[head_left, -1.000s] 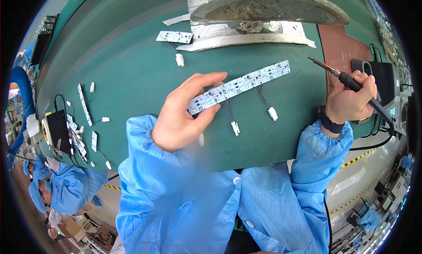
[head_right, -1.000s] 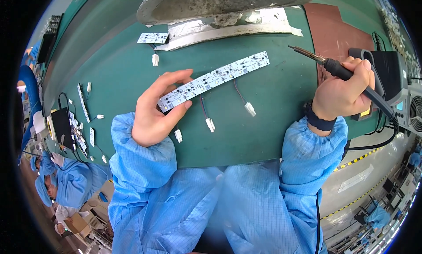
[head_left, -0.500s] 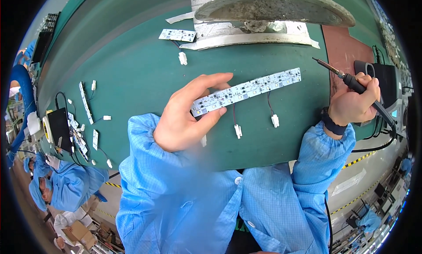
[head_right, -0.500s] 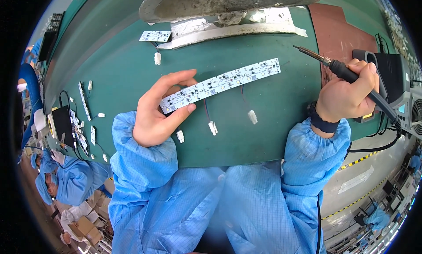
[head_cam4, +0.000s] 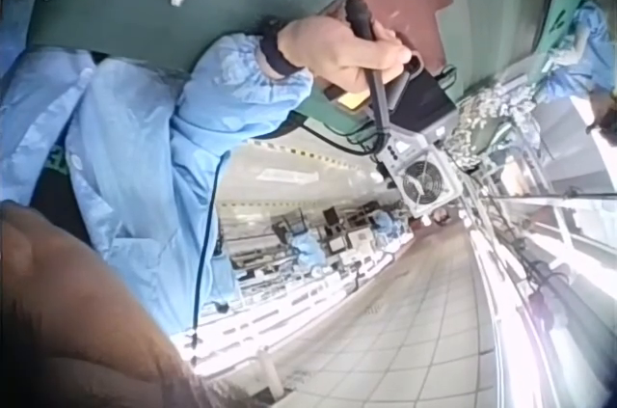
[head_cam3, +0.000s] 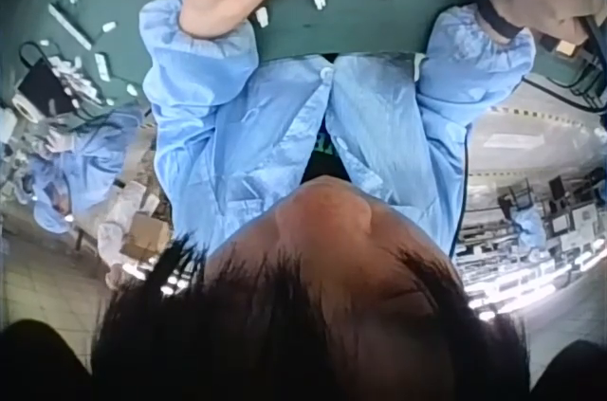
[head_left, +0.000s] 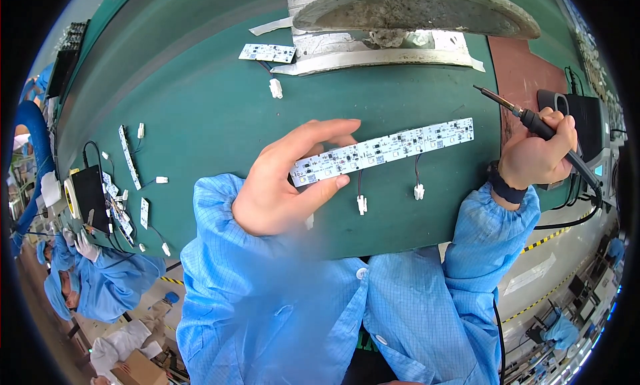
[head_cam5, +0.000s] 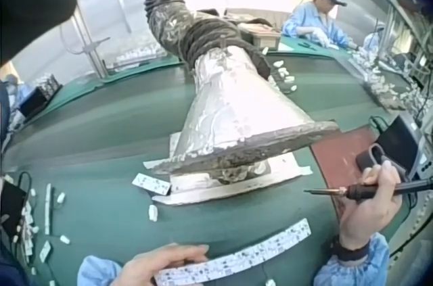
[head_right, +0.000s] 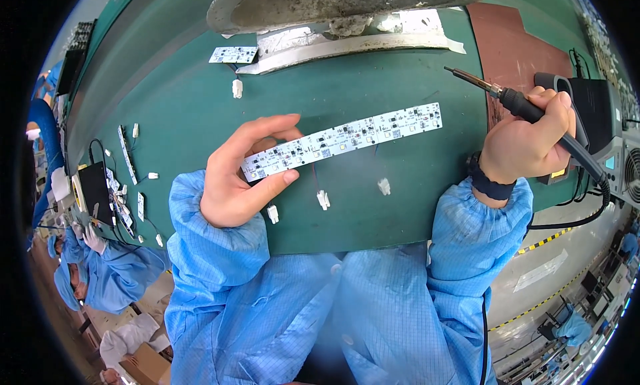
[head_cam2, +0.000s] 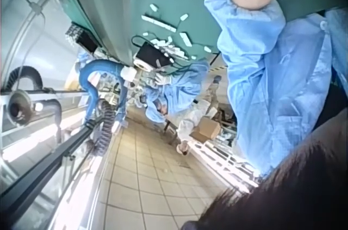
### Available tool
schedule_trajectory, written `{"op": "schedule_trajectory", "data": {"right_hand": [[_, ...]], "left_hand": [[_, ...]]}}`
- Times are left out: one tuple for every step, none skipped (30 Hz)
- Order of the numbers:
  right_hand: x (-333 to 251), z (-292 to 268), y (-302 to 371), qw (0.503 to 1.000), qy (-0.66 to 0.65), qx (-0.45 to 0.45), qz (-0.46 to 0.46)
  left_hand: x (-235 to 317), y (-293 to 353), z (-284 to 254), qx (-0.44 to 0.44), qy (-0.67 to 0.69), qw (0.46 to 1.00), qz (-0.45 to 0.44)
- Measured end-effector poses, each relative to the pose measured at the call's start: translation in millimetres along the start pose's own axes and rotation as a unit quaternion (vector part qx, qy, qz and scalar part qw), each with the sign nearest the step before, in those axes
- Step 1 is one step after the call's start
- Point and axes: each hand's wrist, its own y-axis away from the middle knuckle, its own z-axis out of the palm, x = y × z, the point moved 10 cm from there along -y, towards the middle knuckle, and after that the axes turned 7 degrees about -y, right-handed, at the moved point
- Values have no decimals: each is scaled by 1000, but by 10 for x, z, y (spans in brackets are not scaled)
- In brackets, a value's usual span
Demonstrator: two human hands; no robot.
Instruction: Soldering wires and small components onto circuit board strips.
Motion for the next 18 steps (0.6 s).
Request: {"op": "schedule_trajectory", "data": {"right_hand": [[1, -9, 2, 1000, 4, 5, 1], [2, -10, 6, 1000, 4, 5, 0], [2, -2, 10, 1000, 3, 0, 0], [-7, 7, 8, 1000, 2, -6, -2], [-17, 7, 6, 1000, 3, -5, -3], [-19, 11, 5, 1000, 2, -6, 2], [-18, 18, 5, 1000, 2, -6, 6], [-28, 28, 5, 1000, 2, -6, 5], [-37, 37, 5, 1000, 4, -3, 4], [-37, 40, 12, 1000, 5, -1, 4], [-37, 40, 14, 1000, 6, 0, 3], [-28, 44, 17, 1000, 3, -4, 5], [-26, 46, 15, 1000, 1, -8, 7], [-30, 38, 17, 1000, 3, -8, 5], [-26, 54, 24, 1000, 4, -20, 7], [-25, 65, 22, 999, 6, -33, 8], [-33, 61, 24, 999, 9, -32, 5], [-29, 61, 30, 999, 11, -31, 7]], "left_hand": [[6, 0, 7, 1, 8, 1000, 4], [10, -2, 10, 2, 16, 1000, 8], [5, -4, 10, 2, 17, 1000, 8], [16, -7, 17, -3, 18, 1000, 12], [27, -10, 23, -9, 19, 1000, 16], [31, -14, 18, -10, 20, 1000, 17], [45, -17, 28, -19, 18, 999, 20], [59, -22, 40, -29, 17, 999, 24], [70, -27, 41, -30, 17, 999, 25], [80, -25, 40, -29, 11, 999, 30], [89, -22, 40, -28, 6, 999, 35], [85, -20, 41, -30, 6, 999, 36], [83, -19, 40, -29, 7, 999, 39], [81, -16, 39, -29, 8, 999, 42], [79, -7, 45, -30, 9, 999, 44], [72, -5, 42, -23, 19, 999, 44], [64, -3, 34, -15, 29, 999, 43], [58, -2, 39, -18, 31, 998, 45]]}}
